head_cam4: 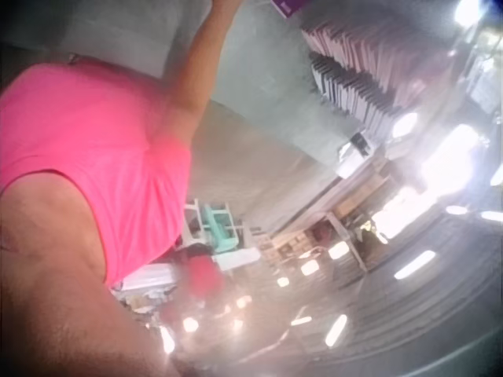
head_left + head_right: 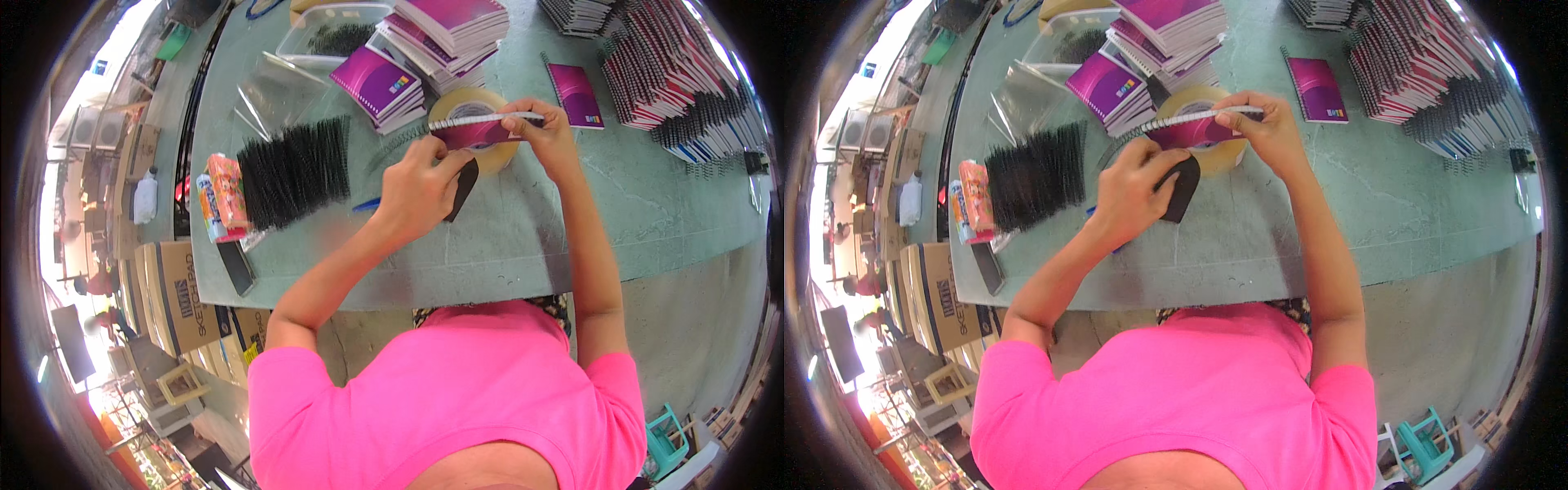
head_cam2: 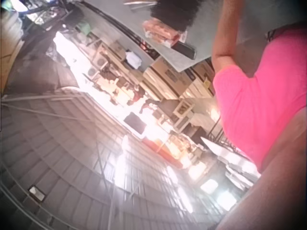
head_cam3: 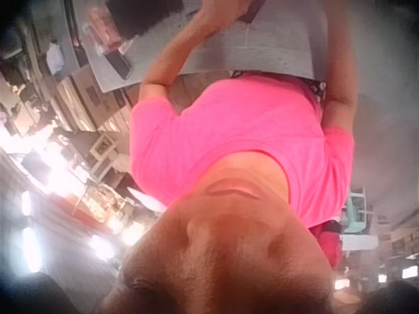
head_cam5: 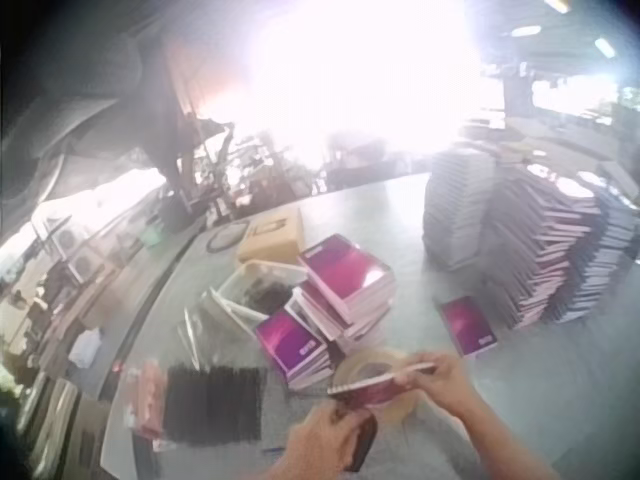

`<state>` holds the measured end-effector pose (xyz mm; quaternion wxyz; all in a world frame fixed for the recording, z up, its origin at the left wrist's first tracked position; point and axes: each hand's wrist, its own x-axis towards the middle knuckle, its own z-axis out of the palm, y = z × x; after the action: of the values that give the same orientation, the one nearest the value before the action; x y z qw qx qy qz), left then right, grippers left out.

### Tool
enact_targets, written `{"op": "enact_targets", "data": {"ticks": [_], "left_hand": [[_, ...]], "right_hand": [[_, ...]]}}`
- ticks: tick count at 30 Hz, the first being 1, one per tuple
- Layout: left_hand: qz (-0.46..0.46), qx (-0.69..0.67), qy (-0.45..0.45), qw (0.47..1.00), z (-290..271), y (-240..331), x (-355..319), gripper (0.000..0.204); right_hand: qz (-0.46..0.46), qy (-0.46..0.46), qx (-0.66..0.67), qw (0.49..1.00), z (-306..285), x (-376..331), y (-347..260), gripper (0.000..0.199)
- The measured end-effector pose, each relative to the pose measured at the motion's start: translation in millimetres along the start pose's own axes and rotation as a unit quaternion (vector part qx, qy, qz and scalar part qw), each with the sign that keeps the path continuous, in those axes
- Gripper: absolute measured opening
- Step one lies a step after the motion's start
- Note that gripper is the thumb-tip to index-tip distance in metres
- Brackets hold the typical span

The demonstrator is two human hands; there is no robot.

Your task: The person binds small purple notebooks by inserting a wire spiral into the pre-punched holes of each notebook by hand.

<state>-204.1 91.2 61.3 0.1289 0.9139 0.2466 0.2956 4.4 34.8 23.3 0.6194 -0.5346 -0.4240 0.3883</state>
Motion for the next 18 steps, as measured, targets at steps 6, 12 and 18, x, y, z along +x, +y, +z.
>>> {"op": "enact_targets", "data": {"ticks": [6, 12, 18], "left_hand": [[-0.012, -0.002, -0.004, 1.0, -5.5, -7.6, 15.4, 0.026], [-0.024, 0.005, 0.173, 0.985, -18.0, 6.9, 28.1, 0.029], [-0.008, 0.046, 0.254, 0.966, -27.0, 19.3, 34.9, 0.028]], "right_hand": [[0.007, -0.005, 0.001, 1.0, -0.8, -1.2, -0.8, 0.015], [0.029, -0.039, -0.009, 0.999, -6.5, 7.6, 3.4, 0.015], [0.022, -0.094, -0.03, 0.995, -8.7, 24.7, -3.2, 0.013]]}}
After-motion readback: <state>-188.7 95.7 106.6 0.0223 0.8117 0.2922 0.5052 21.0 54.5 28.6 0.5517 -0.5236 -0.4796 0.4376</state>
